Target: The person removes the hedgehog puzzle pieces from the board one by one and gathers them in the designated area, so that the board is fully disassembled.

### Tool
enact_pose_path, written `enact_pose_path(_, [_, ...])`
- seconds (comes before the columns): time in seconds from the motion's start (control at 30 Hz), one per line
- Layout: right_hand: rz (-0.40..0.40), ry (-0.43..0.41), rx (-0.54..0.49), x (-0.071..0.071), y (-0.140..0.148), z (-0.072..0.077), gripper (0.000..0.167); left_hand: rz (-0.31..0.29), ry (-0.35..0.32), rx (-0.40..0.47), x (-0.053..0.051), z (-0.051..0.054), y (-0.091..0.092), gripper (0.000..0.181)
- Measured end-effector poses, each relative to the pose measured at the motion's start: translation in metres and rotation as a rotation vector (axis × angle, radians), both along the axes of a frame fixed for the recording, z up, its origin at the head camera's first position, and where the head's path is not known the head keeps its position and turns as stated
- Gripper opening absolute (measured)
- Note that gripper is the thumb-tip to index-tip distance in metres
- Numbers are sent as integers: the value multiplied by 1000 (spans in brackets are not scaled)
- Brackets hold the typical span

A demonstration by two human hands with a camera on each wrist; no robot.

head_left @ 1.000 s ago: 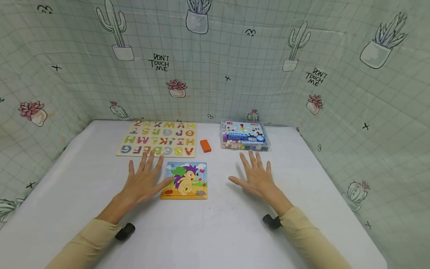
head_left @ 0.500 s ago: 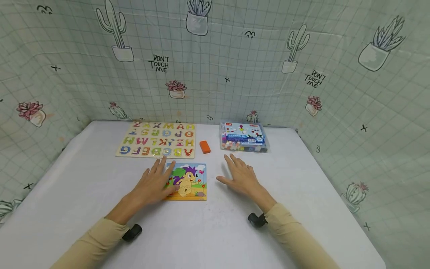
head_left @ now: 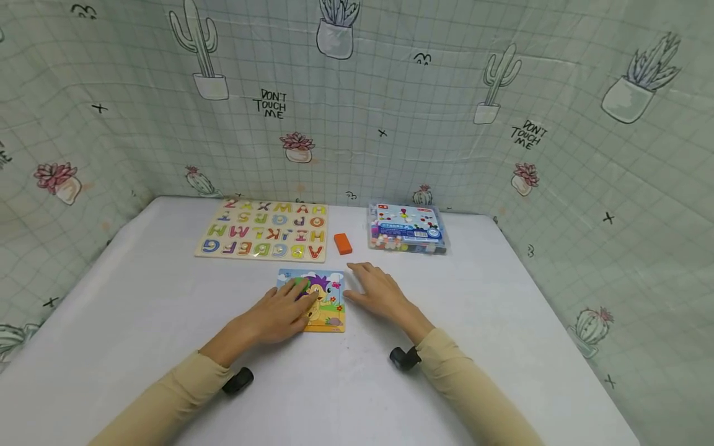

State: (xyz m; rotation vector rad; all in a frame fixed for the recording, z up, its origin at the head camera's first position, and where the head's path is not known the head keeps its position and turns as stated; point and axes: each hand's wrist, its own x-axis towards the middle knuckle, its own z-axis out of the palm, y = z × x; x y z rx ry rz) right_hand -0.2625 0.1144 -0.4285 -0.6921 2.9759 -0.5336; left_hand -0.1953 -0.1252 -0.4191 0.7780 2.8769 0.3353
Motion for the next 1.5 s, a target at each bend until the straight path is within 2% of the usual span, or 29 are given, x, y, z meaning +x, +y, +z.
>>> enact_pose_path(0.2, [64,4,-56,-7,-16,0,50,-33,10,-31,-5,0,8,49])
enact_pose_path(0.4, [102,21,-64,-15,-27,-2,37,-24,7,-34,-6,-1,14,46])
enact_pose_path(0.73, [130,-71,-73,-24,-29,-5,33,-20,13,-70,-4,-2,17,45])
enact_pose_path(1.17, [162,-131,-39,-36,-35,7,26,-10,39,-70,-4,-1,19,44])
enact_pose_path(1.5, [147,-160,-9,-44,-40,12,18,-28,34,-93,-8,-1,18,45])
